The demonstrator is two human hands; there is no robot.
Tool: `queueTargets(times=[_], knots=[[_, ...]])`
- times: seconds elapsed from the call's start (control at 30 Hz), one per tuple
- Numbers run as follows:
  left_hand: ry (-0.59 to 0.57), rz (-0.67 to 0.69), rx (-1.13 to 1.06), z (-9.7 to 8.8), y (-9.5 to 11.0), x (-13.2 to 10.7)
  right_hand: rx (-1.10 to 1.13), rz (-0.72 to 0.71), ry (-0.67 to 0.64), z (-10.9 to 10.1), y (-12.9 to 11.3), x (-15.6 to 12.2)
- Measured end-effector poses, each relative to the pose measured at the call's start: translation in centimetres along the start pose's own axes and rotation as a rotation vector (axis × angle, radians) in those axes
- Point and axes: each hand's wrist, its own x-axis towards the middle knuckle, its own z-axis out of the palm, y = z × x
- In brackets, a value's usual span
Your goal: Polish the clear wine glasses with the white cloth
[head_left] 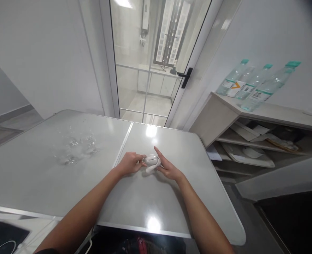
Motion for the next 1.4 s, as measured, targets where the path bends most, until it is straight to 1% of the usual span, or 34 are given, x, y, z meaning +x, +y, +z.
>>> queueTargets(times=[0.07,0.13,0.17,0.23,0.27,0.33,0.4,0.47,0.53,0.57,0.63,0.7,0.73,0.8,0.87,0.9,0.93,0.97,1.0,1.1,1.17,1.2,1.27,1.3,1.37,1.4], knots=[[-0.064,-0.141,-0.185,-0.5,0.3,0.2,-0.124,-0.027,-0.021,0.3,0.3,0.2],[-0.193,-0.281,-0.414,-1.1,0.5,0.5,-0.214,-0.060,-0.005,0.7,0.6,0.3],[-0.254,-0.337,-0.513,-1.4,0.6,0.6,-0.242,-0.082,0.015,0.9,0.7,0.3],[-0.309,-0.396,-0.627,-1.7,0.7,0.8,-0.270,-0.132,0.074,1.2,0.9,0.3],[-0.302,-0.389,-0.634,-1.8,0.7,0.8,-0.260,-0.146,0.110,1.4,0.9,0.3],[-0.219,-0.312,-0.533,-1.6,0.6,0.8,-0.155,-0.129,0.187,1.7,0.8,0.4],[-0.079,-0.195,-0.301,-1.2,0.4,0.6,0.051,-0.053,0.253,2.1,0.6,0.7],[0.020,-0.073,-0.060,-0.7,0.1,0.5,0.270,0.065,0.293,2.6,0.4,1.1],[0.041,0.017,0.079,-0.4,-0.1,0.4,0.405,0.159,0.308,3.2,0.1,1.4],[0.037,0.044,0.103,-0.2,-0.1,0.3,0.422,0.174,0.310,3.4,0.0,1.5],[0.048,0.035,0.079,0.0,0.1,0.3,0.361,0.131,0.301,3.6,-0.1,1.4],[0.053,-0.057,-0.045,0.0,0.6,0.4,0.217,0.037,0.282,3.3,-0.3,1.2],[0.033,-0.124,-0.148,-0.1,0.9,0.4,0.141,-0.005,0.261,3.0,-0.3,1.0],[-0.078,-0.265,-0.403,-0.6,1.4,0.6,0.008,-0.050,0.187,2.3,-0.4,0.6],[-0.220,-0.372,-0.623,-1.1,1.8,0.9,-0.085,-0.047,0.098,1.6,-0.4,0.3],[-0.266,-0.403,-0.685,-1.4,1.9,1.0,-0.111,-0.037,0.068,1.4,-0.3,0.2],[-0.283,-0.413,-0.704,-1.5,2.0,1.0,-0.120,-0.030,0.064,1.2,-0.3,0.2],[-0.261,-0.401,-0.677,-1.5,2.0,1.0,-0.105,-0.028,0.088,1.2,-0.2,0.3],[-0.212,-0.368,-0.604,-1.3,1.9,0.9,-0.068,-0.027,0.131,1.2,-0.1,0.4],[-0.023,-0.194,-0.229,-0.5,1.5,0.6,0.144,0.046,0.289,1.9,0.4,1.0],[0.032,-0.069,-0.036,0.0,1.2,0.4,0.302,0.149,0.355,2.6,0.7,1.4],[0.038,-0.023,0.014,0.2,1.0,0.4,0.360,0.189,0.373,2.9,0.8,1.6],[0.042,0.010,0.036,0.5,0.8,0.3,0.394,0.205,0.368,3.4,0.8,1.6],[0.055,-0.010,0.016,0.5,0.8,0.2,0.368,0.182,0.343,3.5,0.7,1.6],[0.067,-0.109,-0.110,0.5,0.8,0.2,0.250,0.097,0.285,3.3,0.3,1.3],[0.045,-0.178,-0.220,0.4,0.8,0.2,0.181,0.050,0.255,3.1,0.1,1.2]])
